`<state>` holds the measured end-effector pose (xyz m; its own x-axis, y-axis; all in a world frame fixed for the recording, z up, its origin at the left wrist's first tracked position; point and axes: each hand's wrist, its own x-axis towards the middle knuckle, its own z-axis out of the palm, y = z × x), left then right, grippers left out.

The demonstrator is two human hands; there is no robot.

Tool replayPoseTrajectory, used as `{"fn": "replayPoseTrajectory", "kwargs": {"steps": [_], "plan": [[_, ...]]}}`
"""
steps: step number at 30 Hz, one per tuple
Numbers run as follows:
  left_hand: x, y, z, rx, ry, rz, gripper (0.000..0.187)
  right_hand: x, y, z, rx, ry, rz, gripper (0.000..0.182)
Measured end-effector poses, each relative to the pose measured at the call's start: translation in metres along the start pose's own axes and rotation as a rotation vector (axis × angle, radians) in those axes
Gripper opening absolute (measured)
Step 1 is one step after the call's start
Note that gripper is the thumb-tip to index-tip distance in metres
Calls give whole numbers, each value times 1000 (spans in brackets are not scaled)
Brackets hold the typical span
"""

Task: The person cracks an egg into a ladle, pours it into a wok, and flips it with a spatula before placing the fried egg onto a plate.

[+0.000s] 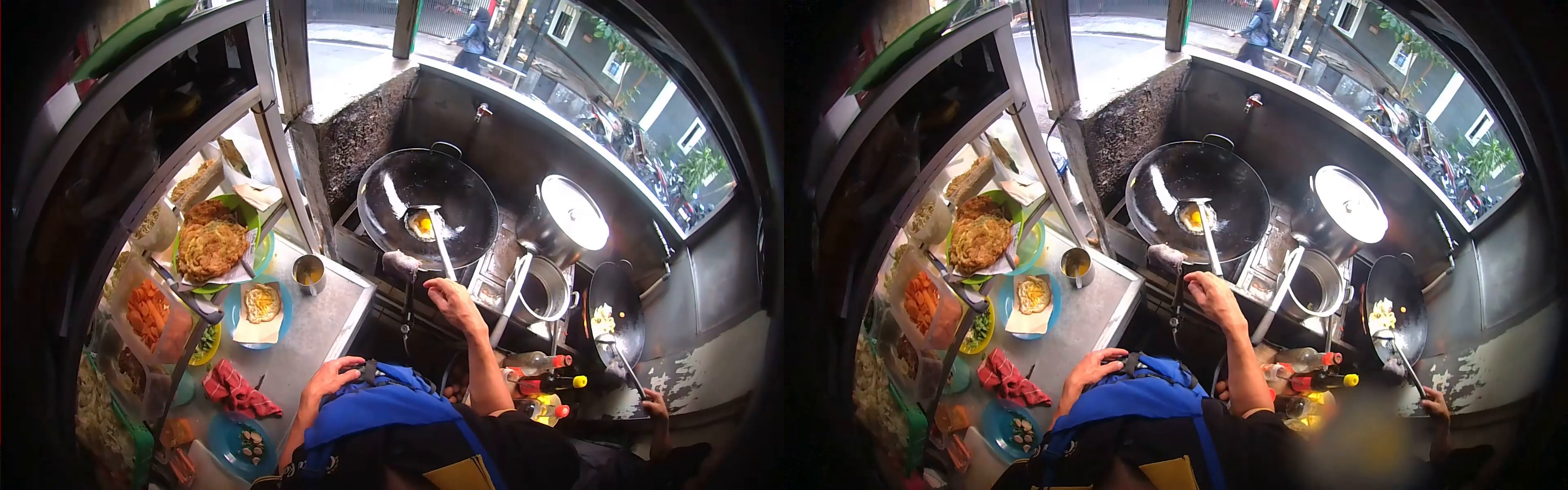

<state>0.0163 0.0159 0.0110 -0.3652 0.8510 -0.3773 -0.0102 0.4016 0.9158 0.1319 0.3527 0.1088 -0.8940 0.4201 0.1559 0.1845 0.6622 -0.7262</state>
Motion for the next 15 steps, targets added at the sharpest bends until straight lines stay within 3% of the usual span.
{"fn": "replayPoseTrajectory", "kwargs": {"steps": [2, 5, 7, 9, 11, 15], "plan": [[-1, 8, -1, -30, -2, -102, 42, 1, 4, -3, -1, 37, 28, 20], [-3, 15, -4, 8, 9, -104, 38, 3, 19, 2, -26, 118, 76, 21], [-3, 13, -5, 31, 31, -64, 36, 8, 37, 11, -297, 320, 28, 23], [-6, 10, -6, 53, 57, -26, 35, 11, 51, 14, -504, 294, 125, 27], [-7, 8, -9, 1, 68, -22, 34, 12, 59, 18, -493, 215, 233, 32], [-10, 12, -10, 0, 109, -1, 35, 21, 83, 28, -294, 175, 206, 37]]}}
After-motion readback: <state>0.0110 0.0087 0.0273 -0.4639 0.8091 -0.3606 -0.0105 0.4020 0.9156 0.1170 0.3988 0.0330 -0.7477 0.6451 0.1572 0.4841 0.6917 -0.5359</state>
